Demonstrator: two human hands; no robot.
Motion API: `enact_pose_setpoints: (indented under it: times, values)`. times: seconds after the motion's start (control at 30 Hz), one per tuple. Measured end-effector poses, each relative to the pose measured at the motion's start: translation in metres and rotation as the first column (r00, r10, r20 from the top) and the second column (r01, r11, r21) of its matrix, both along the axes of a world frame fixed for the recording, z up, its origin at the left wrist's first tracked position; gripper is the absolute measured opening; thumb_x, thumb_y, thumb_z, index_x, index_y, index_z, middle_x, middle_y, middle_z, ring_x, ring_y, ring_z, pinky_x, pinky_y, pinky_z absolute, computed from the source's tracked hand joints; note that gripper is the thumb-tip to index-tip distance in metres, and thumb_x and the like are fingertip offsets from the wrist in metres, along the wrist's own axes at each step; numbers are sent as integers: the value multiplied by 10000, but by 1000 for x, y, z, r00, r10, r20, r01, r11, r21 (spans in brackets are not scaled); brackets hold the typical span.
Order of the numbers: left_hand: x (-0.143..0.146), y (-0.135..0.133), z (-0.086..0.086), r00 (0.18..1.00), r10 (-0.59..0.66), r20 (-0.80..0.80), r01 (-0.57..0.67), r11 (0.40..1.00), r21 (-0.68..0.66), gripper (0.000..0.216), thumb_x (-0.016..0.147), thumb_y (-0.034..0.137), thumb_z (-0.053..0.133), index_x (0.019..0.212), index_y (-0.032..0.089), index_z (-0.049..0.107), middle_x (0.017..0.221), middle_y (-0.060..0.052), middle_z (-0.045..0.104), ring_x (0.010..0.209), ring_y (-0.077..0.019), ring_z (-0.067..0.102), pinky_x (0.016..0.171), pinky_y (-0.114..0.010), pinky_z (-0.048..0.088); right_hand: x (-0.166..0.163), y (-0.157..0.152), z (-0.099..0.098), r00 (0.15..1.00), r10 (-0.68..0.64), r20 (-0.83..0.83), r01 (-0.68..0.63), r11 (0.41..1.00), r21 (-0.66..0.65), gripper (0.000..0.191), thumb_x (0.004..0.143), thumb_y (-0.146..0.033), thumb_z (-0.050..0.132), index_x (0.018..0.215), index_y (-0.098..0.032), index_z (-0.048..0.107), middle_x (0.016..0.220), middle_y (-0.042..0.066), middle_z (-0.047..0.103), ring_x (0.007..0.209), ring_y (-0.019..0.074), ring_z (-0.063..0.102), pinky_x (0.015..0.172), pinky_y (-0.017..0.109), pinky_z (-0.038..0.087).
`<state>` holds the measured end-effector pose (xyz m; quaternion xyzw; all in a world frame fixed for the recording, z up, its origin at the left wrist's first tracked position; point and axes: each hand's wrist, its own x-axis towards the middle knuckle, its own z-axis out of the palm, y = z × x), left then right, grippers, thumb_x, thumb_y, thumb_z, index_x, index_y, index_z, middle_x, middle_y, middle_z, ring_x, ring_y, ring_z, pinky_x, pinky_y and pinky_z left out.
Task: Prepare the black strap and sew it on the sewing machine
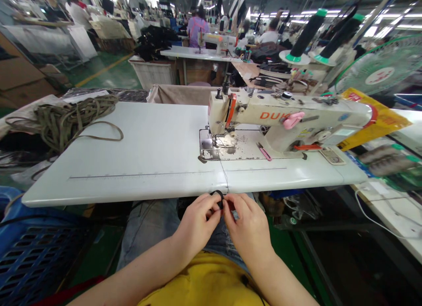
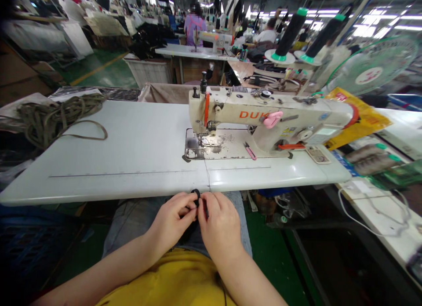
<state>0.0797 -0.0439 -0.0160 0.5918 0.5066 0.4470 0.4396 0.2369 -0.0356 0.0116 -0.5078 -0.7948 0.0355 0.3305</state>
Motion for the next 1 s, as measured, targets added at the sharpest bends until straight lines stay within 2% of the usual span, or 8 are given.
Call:
enact_pose_setpoints:
  times: [0.1, 0.23, 0.43, 0.53, 0.63, 0.73, 0.83, 1.0]
  values:
    - [2, -1, -2, 997, -2, -78, 6, 999, 54, 244, 887, 193, 580, 1084, 199, 724, 936, -47, 619, 787, -163, 644, 730, -293, 585, -3, 2, -3, 996, -39, 79, 36, 999, 33, 97, 982, -161, 539, 982, -178, 635, 860, 75, 675, 774, 233, 636, 732, 370, 514]
    - [1, 3, -5, 998, 8, 64, 1, 991, -137, 307, 852, 232, 607, 1131, 183, 726, 888, -15, 579, 639, -130, 647, 597, -262, 569, 0, 10, -5, 992, -57, 108, 56, 998, 17, 84, 947, -159, 508, 915, -191, 579, 810, 59, 607, 748, 232, 600, 680, 349, 484]
    - [-18, 10, -1, 996, -39, 78, 61, 947, -314, 285, 787, 264, 670, 1032, 175, 784, 765, 19, 574, 502, -100, 557, 561, -265, 484, 22, 22, -2, 988, -116, -107, 106, 990, -89, 75, 929, -179, 471, 891, -224, 518, 806, 36, 556, 758, 215, 562, 711, 350, 472]
    - [-20, 12, 6, 987, -120, 110, 150, 933, -326, 206, 730, 253, 686, 886, 165, 787, 856, -31, 606, 661, -140, 587, 615, -266, 466, 21, 23, -1, 906, -84, -414, -56, 948, -314, 84, 970, -257, 462, 911, -229, 514, 855, 39, 604, 712, 179, 558, 679, 326, 486]
    - [-18, 14, 15, 969, -179, 169, 228, 910, -347, 175, 732, 312, 694, 815, 162, 730, 942, -62, 624, 742, -164, 571, 614, -262, 437, 11, 22, 0, 705, -92, -703, -377, 791, -482, 158, 1013, -369, 447, 926, -239, 468, 875, 22, 645, 577, 122, 499, 570, 281, 449]
    - [-17, 15, 21, 935, -259, 242, 340, 848, -407, 289, 842, 452, 626, 838, 167, 668, 764, -26, 619, 606, -138, 477, 560, -261, 357, 5, 20, -2, 607, -120, -786, -552, 647, -525, 215, 1003, -431, 481, 908, -241, 445, 690, -61, 523, 494, 93, 358, 488, 242, 322]
    - [-22, 16, 21, 938, -301, 173, 345, 866, -363, 327, 888, 470, 591, 776, 168, 648, 683, -6, 593, 636, -144, 475, 621, -272, 343, 6, 18, -5, 635, -89, -767, -553, 640, -533, 226, 976, -435, 516, 889, -231, 475, 662, -79, 412, 529, 97, 309, 490, 237, 274]
    - [-31, 19, 22, 964, -266, -15, 252, 927, -277, 300, 868, 434, 580, 712, 182, 629, 708, -10, 618, 718, -176, 528, 705, -294, 369, 13, 19, -8, 724, -44, -688, -485, 678, -553, 204, 975, -416, 497, 892, -230, 482, 692, -60, 426, 591, 117, 366, 531, 245, 332]
